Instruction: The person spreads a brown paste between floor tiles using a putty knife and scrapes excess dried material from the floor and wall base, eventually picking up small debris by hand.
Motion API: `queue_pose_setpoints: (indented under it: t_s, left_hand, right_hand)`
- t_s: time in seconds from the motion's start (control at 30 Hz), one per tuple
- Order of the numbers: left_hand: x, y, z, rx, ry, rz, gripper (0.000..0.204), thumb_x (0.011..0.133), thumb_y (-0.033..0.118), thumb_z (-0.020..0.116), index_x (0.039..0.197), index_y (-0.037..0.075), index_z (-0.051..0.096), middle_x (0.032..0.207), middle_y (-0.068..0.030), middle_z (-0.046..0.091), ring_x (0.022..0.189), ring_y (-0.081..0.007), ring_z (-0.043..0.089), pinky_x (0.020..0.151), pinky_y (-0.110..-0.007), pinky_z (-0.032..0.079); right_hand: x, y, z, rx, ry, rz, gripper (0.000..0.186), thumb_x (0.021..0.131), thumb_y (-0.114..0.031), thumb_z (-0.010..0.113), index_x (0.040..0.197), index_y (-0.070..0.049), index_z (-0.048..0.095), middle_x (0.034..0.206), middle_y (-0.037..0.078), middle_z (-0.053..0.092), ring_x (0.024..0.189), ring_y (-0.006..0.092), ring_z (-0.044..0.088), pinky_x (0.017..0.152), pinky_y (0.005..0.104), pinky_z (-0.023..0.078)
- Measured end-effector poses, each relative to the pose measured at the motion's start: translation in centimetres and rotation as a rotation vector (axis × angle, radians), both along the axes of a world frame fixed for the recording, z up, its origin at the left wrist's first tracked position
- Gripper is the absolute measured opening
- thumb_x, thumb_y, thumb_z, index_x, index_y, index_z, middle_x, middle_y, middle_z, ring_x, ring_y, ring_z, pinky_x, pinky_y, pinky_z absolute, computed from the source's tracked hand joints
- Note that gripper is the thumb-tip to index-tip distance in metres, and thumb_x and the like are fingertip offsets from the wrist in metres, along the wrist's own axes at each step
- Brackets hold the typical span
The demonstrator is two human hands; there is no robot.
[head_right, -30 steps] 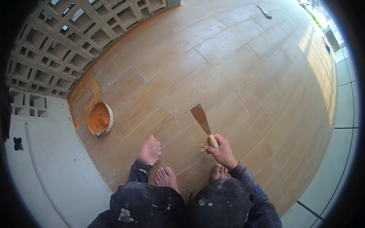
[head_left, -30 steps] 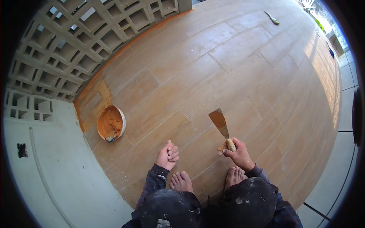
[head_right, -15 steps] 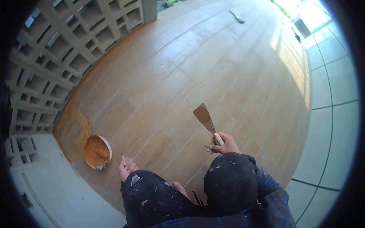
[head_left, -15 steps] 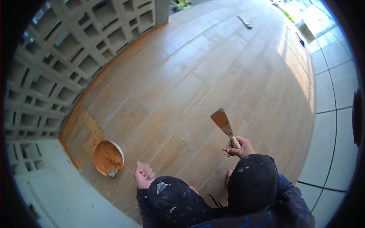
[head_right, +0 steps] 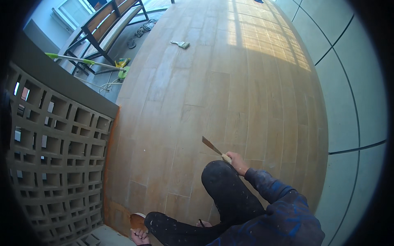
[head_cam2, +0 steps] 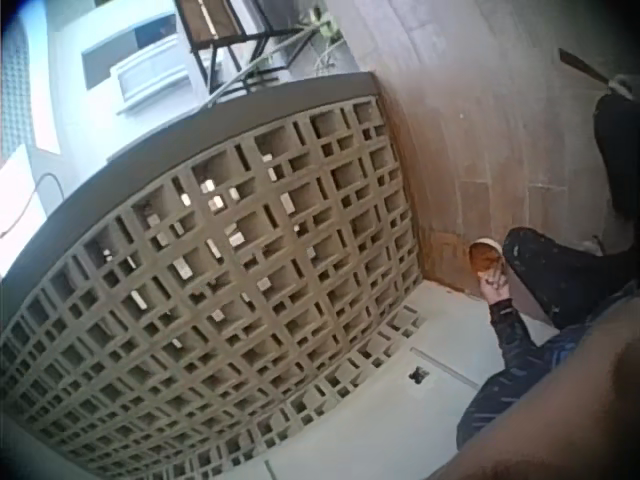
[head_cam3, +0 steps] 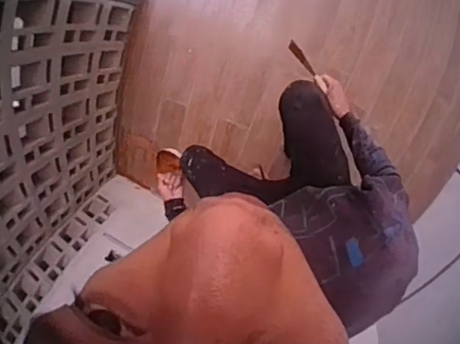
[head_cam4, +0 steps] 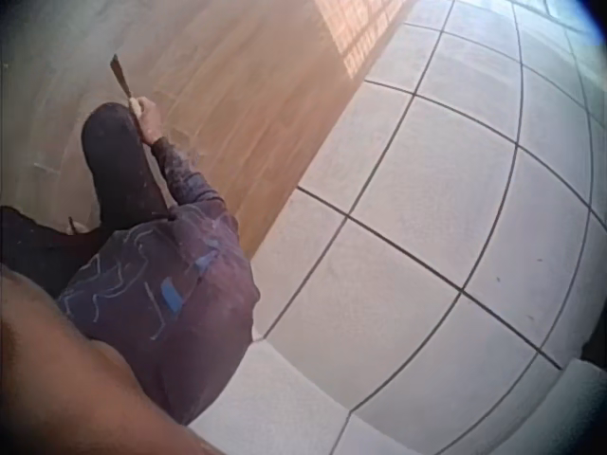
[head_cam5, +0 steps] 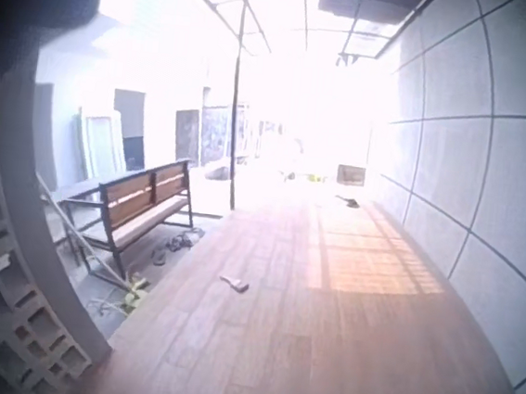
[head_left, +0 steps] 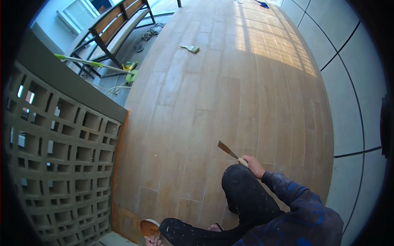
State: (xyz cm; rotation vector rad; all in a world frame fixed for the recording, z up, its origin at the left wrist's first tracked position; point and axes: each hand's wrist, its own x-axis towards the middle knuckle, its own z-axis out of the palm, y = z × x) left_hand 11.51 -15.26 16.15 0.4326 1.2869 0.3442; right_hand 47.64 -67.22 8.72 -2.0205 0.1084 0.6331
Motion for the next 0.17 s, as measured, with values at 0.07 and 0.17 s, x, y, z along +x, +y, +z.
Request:
queue_pose_setpoints:
  t_s: [0.07, 0.17]
  left_hand:
    - [2.7, 1.1, 4.8, -0.125, -0.042, -0.132, 0.043, 0.111, 0.043, 0.05, 0.074, 0.021, 0.047, 0.059, 0.0046, 0.039, 0.045, -0.0097, 0.033, 0.043, -0.028, 0.031]
    - [6.7, 3.4, 11.7, -0.334, -0.188, -0.288, 0.047, 0.108, 0.052, 0.055, 0.075, 0.018, 0.058, 0.057, 0.0036, 0.044, 0.045, -0.0133, 0.039, 0.04, -0.034, 0.032]
  right_hand:
    - [-0.9, -2.2, 0.4, -0.053, 0.012, -0.038, 0.026, 0.084, -0.018, 0.086, 0.1, -0.004, 0.07, 0.093, 0.01, 0.075, 0.087, 0.0211, 0.069, 0.082, 0.0369, 0.053]
    - [-2.0, -5.7, 5.1, -0.165, 0.153, -0.176, 0.022, 0.088, -0.022, 0.082, 0.102, -0.009, 0.073, 0.1, 0.014, 0.079, 0.101, 0.0332, 0.076, 0.095, 0.0388, 0.055]
